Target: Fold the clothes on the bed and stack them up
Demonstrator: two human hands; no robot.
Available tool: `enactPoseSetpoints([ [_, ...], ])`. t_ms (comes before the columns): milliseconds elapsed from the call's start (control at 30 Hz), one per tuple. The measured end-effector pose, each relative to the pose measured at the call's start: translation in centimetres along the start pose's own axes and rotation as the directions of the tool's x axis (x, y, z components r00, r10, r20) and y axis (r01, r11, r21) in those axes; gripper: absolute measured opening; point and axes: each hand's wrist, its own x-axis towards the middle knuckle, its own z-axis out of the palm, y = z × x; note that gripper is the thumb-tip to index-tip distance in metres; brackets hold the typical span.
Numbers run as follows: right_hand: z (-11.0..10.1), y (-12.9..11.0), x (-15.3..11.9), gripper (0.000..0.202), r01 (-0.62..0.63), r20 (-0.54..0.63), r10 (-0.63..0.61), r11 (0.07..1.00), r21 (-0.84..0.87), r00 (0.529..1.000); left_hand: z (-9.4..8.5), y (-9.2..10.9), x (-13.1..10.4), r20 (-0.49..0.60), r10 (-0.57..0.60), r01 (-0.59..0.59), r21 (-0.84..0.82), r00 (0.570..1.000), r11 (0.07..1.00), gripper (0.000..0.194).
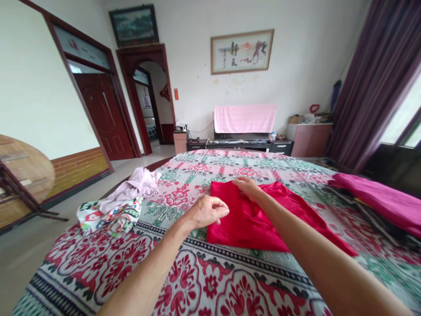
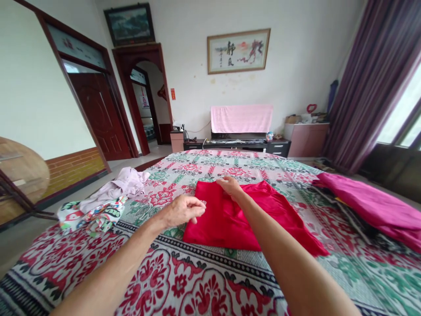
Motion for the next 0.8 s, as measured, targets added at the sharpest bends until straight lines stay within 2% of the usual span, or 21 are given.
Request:
enactPoseSetpoints([
  [100, 0.0, -0.1, 0.4, 0.054, 0.017, -0.004, -0.018, 0.984, -0.179, 1.000, -0.5, -1.0, 0.4, -0.200, 0.003, 0.034, 0.180, 0.980, 0.983, 0.031],
  [167, 0.0, -0.3, 0.6, 0.054, 0.053, -0.003, -0.057, 0.937, -0.346, 0.998, -0.2, -1.6, 0.4, -0.241, -0.009, 0.082, 0.296, 0.970, 0.952, 0.033],
  [267, -0.2, -0.6, 0.5, 0.048, 0.095, 0.010, -0.106, 0.846, -0.524, 0.994, 0.3, -2.1, 0.2, -0.199, -0.061, 0.134, 0.380, 0.978, 0.915, 0.044],
  [433, -0.1, -0.3, 0.0, 0.046, 0.163, 0.085, -0.143, 0.731, -0.662, 0.986, 0.3, -2.1, 0.0, -0.162, -0.127, 0.181, 0.379, 0.979, 0.907, 0.061],
  [500, 0.2, -0.3, -0.4, 0.046, 0.165, 0.086, -0.150, 0.674, -0.720, 0.985, 0.1, -1.9, 0.0, -0.165, -0.152, 0.204, 0.379, 0.975, 0.903, 0.060],
  [567, 0.6, -0.7, -0.7, 0.045, 0.150, 0.037, -0.192, 0.620, -0.770, 0.981, 0.0, -1.6, -0.1, -0.163, -0.221, 0.268, 0.386, 0.962, 0.883, 0.050],
  [633, 1.3, -1.5, -1.0, 0.041, 0.164, 0.017, -0.244, 0.598, -0.785, 0.970, -0.1, -1.4, -0.2, -0.139, -0.303, 0.334, 0.393, 0.943, 0.857, 0.046],
  [800, 4.2, -3.0, -1.0, 0.029, 0.265, 0.178, -0.199, 0.626, -0.733, 0.964, 0.0, -1.7, -0.1, -0.068, -0.375, 0.373, 0.368, 0.925, 0.852, 0.042],
])
